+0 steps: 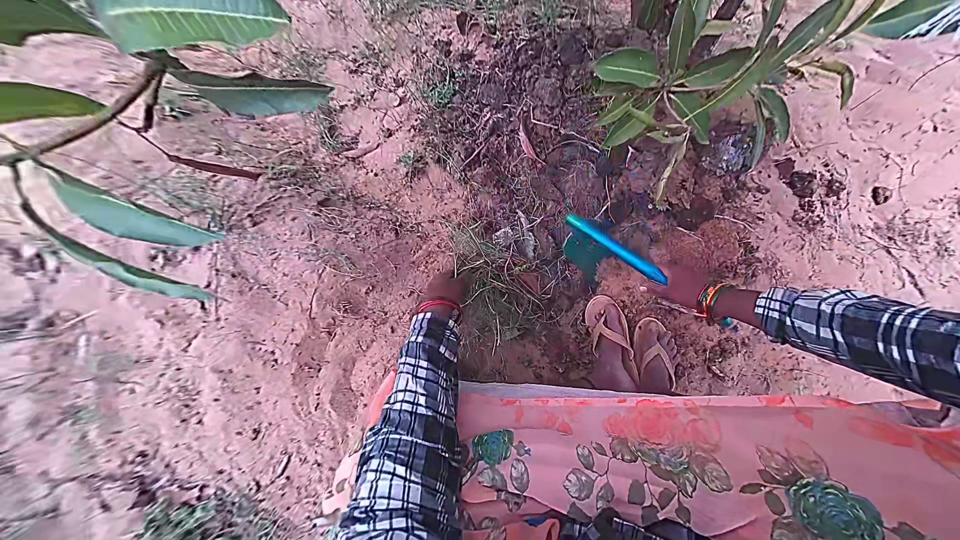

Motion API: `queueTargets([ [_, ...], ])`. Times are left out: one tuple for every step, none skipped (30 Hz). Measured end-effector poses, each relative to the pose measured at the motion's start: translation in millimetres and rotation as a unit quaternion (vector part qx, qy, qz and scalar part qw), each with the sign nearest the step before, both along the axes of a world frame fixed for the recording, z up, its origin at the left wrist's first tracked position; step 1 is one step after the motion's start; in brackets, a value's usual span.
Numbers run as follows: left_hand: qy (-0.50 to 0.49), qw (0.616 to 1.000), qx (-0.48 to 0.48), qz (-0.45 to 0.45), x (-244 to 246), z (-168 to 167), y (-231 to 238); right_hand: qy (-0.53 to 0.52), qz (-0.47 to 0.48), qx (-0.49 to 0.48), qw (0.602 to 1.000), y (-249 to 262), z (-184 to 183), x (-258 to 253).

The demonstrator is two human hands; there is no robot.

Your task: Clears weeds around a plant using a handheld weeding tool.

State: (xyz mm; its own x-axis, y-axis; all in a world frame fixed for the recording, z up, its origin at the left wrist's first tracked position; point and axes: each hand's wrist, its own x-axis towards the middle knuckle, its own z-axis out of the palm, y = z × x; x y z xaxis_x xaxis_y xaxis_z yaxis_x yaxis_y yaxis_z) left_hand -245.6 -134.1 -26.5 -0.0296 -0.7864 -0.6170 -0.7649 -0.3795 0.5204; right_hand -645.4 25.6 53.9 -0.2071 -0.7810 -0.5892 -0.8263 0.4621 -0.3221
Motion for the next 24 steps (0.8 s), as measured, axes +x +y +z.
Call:
queueTargets([
  [0.000, 1.000, -0.010, 0.004, 6, 5, -2, 0.014, 0.005, 0.025, 1.000, -1, -6, -2],
  [-0.008, 1.000, -0.022, 0.002, 13, 11, -4, 0.018, 0.004, 0.035, 0.999, -1, -8, -1],
  [-0.016, 0.999, -0.031, 0.001, 18, 17, -5, 0.013, -0.009, 0.033, 0.999, 0, -5, 2],
  [-0.027, 0.999, -0.040, 0.006, 22, 23, -5, 0.008, -0.026, 0.026, 0.999, 2, 0, 5],
  [-0.032, 0.998, -0.059, 0.018, 25, 26, -8, 0.001, -0.044, 0.014, 0.999, 3, 5, 7],
  [-0.035, 0.996, -0.075, 0.033, 29, 26, -11, -0.005, -0.058, 0.002, 0.998, 3, 10, 10],
  [-0.037, 0.995, -0.081, 0.047, 31, 30, -12, -0.005, -0.065, -0.010, 0.998, 4, 17, 14],
  [-0.037, 0.994, -0.089, 0.061, 32, 33, -13, -0.002, -0.064, -0.023, 0.998, 2, 25, 18],
  [-0.045, 0.992, -0.091, 0.069, 34, 35, -13, 0.004, -0.056, -0.030, 0.998, -1, 32, 22],
  [-0.059, 0.991, -0.093, 0.077, 36, 35, -14, 0.011, -0.042, -0.040, 0.998, -5, 37, 26],
  [-0.079, 0.989, -0.094, 0.087, 38, 35, -14, 0.010, -0.026, -0.055, 0.998, -7, 40, 30],
  [-0.106, 0.983, -0.108, 0.104, 38, 35, -13, -0.001, -0.008, -0.078, 0.997, -10, 44, 36],
  [-0.132, 0.976, -0.120, 0.126, 36, 39, -10, -0.021, 0.008, -0.106, 0.994, -12, 49, 45],
  [-0.157, 0.968, -0.140, 0.135, 35, 44, -7, -0.046, 0.015, -0.124, 0.991, -16, 57, 55],
  [-0.155, 0.963, -0.175, 0.134, 32, 48, -4, -0.069, 0.021, -0.134, 0.988, -19, 65, 66],
  [-0.144, 0.959, -0.214, 0.119, 27, 50, -2, -0.088, 0.030, -0.151, 0.984, -21, 70, 75],
  [-0.121, 0.960, -0.240, 0.084, 19, 48, 1, -0.108, 0.042, -0.175, 0.978, -22, 74, 83],
  [-0.095, 0.969, -0.225, 0.021, 8, 44, 6, -0.129, 0.057, -0.204, 0.969, -22, 75, 89],
  [-0.058, 0.981, -0.171, -0.071, -4, 38, 13, -0.149, 0.072, -0.230, 0.959, -22, 74, 94],
  [0.003, 0.982, -0.084, -0.171, -17, 25, 21, -0.170, 0.081, -0.243, 0.952, -22, 71, 100],
  [0.053, 0.958, 0.015, -0.283, -33, 10, 31, -0.189, 0.087, -0.245, 0.947, -21, 64, 104],
  [0.066, 0.912, 0.097, -0.392, -50, -4, 44, -0.198, 0.089, -0.245, 0.945, -19, 54, 108],
  [0.030, 0.858, 0.137, -0.494, -65, -14, 59, -0.202, 0.086, -0.231, 0.948, -16, 43, 111],
  [-0.052, 0.792, 0.128, -0.594, -74, -13, 72, -0.201, 0.078, -0.208, 0.954, -12, 35, 114],
])
